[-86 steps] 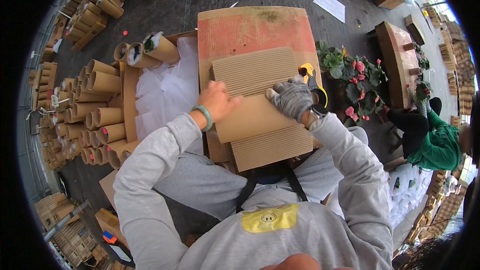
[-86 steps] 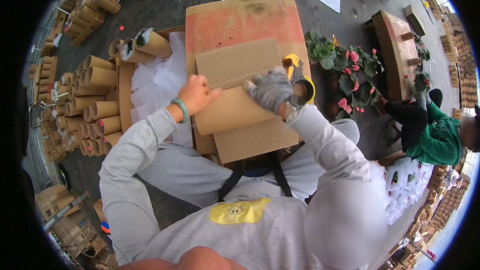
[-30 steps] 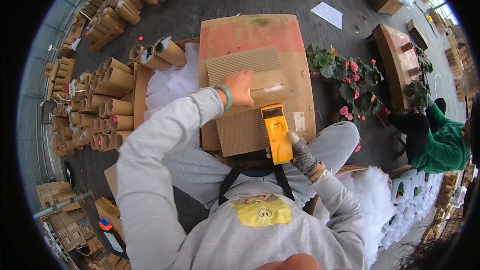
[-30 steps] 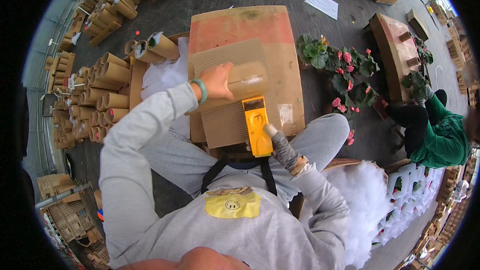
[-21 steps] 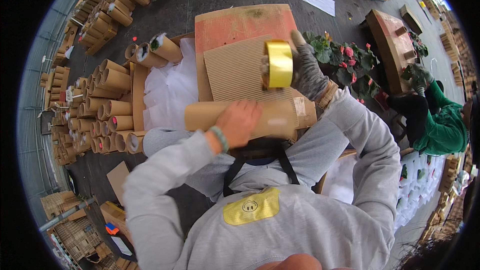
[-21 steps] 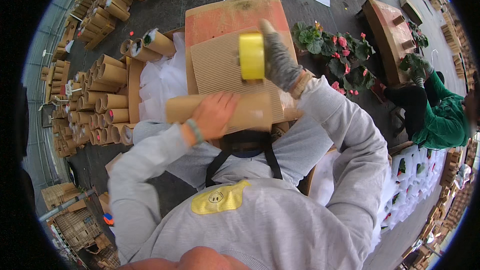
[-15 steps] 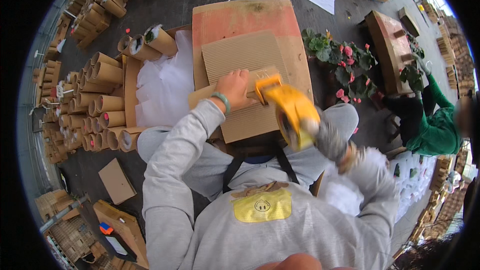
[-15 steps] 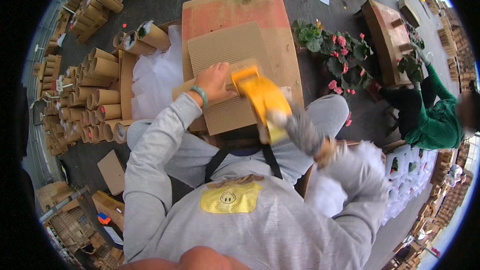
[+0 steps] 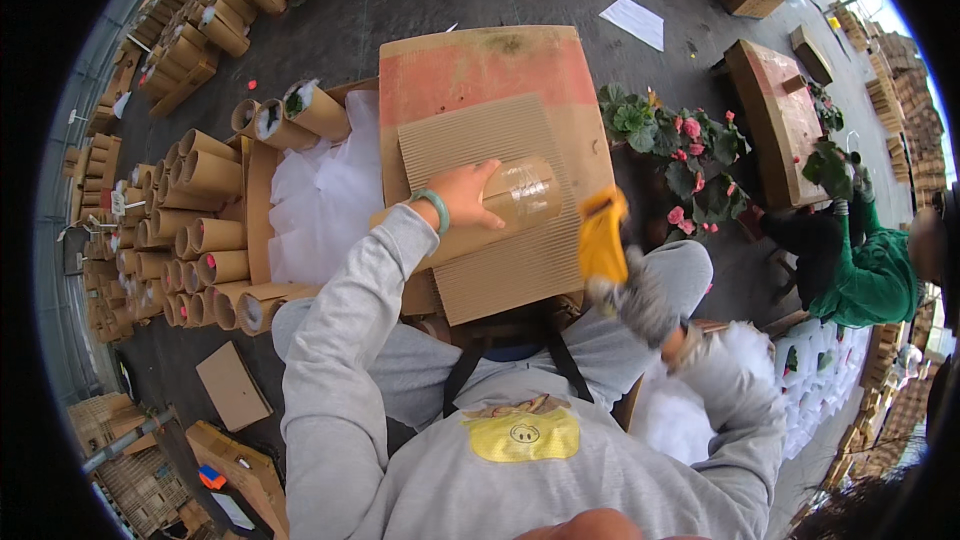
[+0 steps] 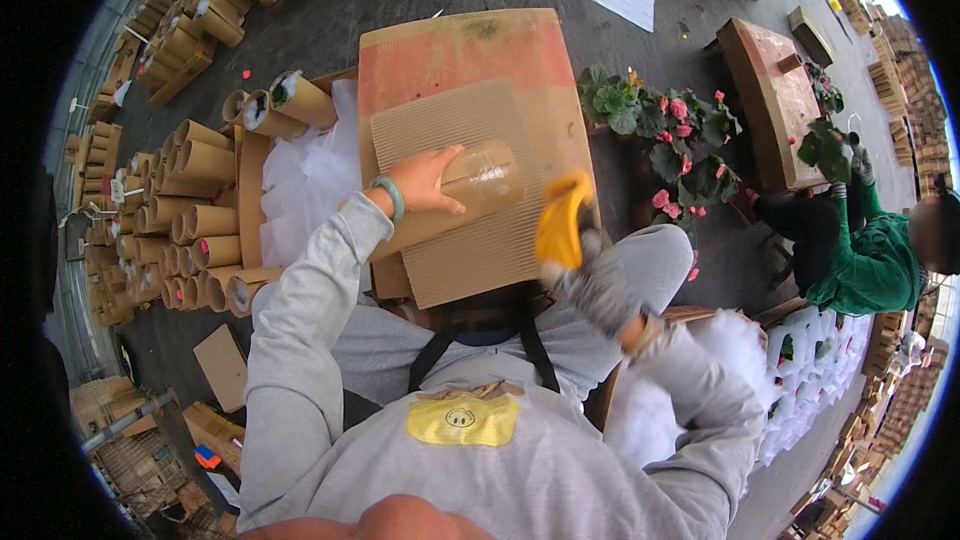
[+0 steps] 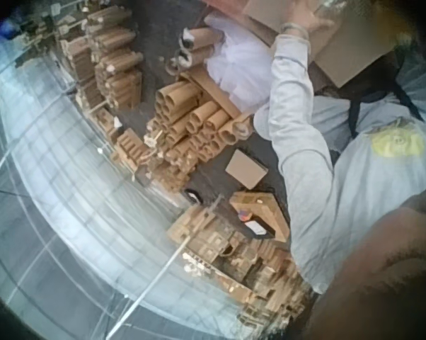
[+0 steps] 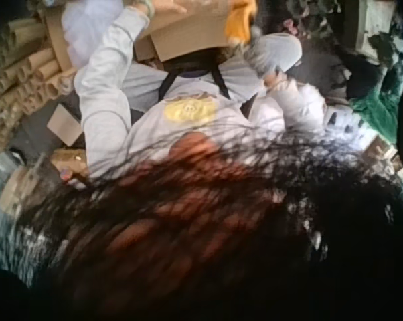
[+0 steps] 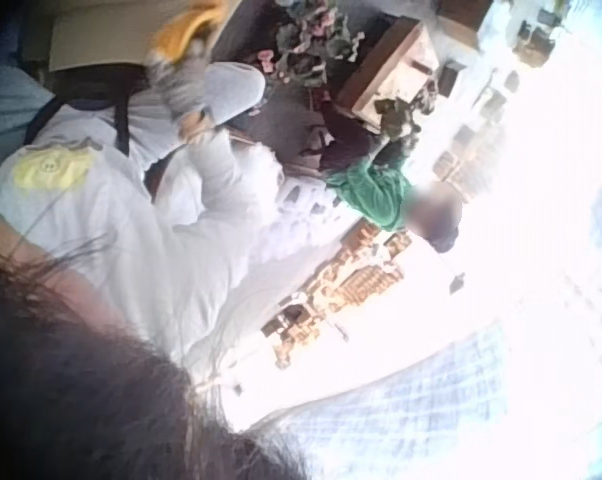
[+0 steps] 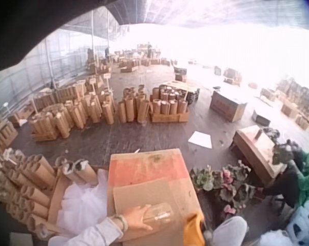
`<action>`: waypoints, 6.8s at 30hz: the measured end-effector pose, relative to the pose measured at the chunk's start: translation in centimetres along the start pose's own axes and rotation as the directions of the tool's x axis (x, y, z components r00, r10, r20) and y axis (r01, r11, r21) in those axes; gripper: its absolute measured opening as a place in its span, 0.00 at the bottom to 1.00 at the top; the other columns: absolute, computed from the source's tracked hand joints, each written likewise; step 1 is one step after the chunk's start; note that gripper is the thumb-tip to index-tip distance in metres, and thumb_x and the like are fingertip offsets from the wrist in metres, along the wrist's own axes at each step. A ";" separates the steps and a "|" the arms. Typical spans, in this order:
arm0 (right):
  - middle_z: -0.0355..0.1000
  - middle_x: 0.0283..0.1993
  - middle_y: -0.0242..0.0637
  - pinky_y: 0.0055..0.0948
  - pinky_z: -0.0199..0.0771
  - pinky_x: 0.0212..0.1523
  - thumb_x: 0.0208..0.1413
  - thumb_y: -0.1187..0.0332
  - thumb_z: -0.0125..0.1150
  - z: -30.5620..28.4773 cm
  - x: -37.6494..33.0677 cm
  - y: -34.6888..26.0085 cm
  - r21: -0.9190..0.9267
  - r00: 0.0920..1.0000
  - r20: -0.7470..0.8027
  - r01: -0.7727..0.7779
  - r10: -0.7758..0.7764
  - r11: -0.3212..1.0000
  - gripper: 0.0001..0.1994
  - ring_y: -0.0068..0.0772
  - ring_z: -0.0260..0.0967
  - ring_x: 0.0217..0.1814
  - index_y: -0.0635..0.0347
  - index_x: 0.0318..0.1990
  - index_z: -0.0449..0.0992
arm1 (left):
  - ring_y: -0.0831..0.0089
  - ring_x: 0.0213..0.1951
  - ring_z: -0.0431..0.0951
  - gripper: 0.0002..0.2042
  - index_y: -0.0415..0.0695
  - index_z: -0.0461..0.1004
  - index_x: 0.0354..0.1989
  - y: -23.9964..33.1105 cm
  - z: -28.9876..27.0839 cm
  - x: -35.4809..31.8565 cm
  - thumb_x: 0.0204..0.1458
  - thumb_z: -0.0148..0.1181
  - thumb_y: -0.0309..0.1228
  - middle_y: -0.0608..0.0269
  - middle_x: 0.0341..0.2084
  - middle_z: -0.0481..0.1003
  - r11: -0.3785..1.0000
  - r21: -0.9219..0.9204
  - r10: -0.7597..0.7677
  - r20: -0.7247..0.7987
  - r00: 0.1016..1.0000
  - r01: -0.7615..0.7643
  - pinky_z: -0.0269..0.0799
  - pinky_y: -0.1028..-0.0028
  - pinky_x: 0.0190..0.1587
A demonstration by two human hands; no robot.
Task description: The person places cotton and artificial flowers into cardboard cones, wraps them in plastic, and seals them with tape. The finished cones are placed into a nearby box.
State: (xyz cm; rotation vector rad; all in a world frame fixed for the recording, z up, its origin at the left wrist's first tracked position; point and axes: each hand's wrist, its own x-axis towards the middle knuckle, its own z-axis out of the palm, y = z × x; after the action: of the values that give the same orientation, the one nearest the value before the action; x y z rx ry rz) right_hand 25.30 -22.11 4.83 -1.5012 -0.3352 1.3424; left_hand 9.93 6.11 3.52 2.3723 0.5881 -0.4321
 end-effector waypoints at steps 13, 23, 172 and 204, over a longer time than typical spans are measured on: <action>0.71 0.40 0.49 0.40 0.71 0.42 0.46 0.61 0.65 1.8 6.3 -3.6 -0.747 0.766 0.439 0.602 -0.469 0.283 0.27 0.52 0.69 0.42 0.59 0.54 0.65 | 0.68 0.40 0.77 0.26 0.42 0.70 0.50 -2.0 4.5 -6.9 0.52 0.55 0.52 0.60 0.41 0.76 -0.604 -0.784 -0.213 -0.015 0.977 -0.144 0.75 0.68 0.44; 0.71 0.30 0.59 0.45 0.71 0.37 0.53 0.57 0.56 20.0 11.9 -2.0 -0.774 0.799 0.503 0.586 -0.330 0.238 0.37 0.59 0.71 0.35 0.65 0.65 0.49 | 0.72 0.60 0.60 0.37 0.43 0.35 0.68 -4.9 5.4 -16.3 0.58 0.52 0.35 0.58 0.62 0.55 0.321 -0.838 -0.449 -0.545 0.708 -0.442 0.58 0.72 0.59; 0.72 0.38 0.37 0.25 0.72 0.39 0.53 0.66 0.62 -11.2 -0.3 -5.7 -0.600 0.697 -0.353 0.344 -0.624 0.723 0.14 0.26 0.70 0.38 0.61 0.45 0.71 | 0.51 0.64 0.49 0.33 0.49 0.59 0.62 0.6 14.1 4.0 0.46 0.61 0.42 0.54 0.62 0.55 0.934 0.335 0.126 -0.631 0.765 0.122 0.49 0.55 0.64; 0.75 0.39 0.36 0.31 0.74 0.33 0.56 0.57 0.55 -38.8 -9.7 2.7 0.075 0.575 -0.761 0.537 -0.300 0.840 0.14 0.35 0.73 0.39 0.53 0.45 0.74 | 0.54 0.65 0.49 0.30 0.51 0.65 0.58 -0.1 10.8 -0.2 0.43 0.61 0.38 0.60 0.66 0.51 0.811 0.571 0.379 -0.347 0.858 -0.127 0.44 0.48 0.63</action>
State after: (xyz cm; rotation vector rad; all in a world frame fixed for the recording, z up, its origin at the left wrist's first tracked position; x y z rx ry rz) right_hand 53.95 -49.98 1.27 -1.4403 0.0395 0.3052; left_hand 8.08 -1.00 -4.43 3.0768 0.3470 0.1163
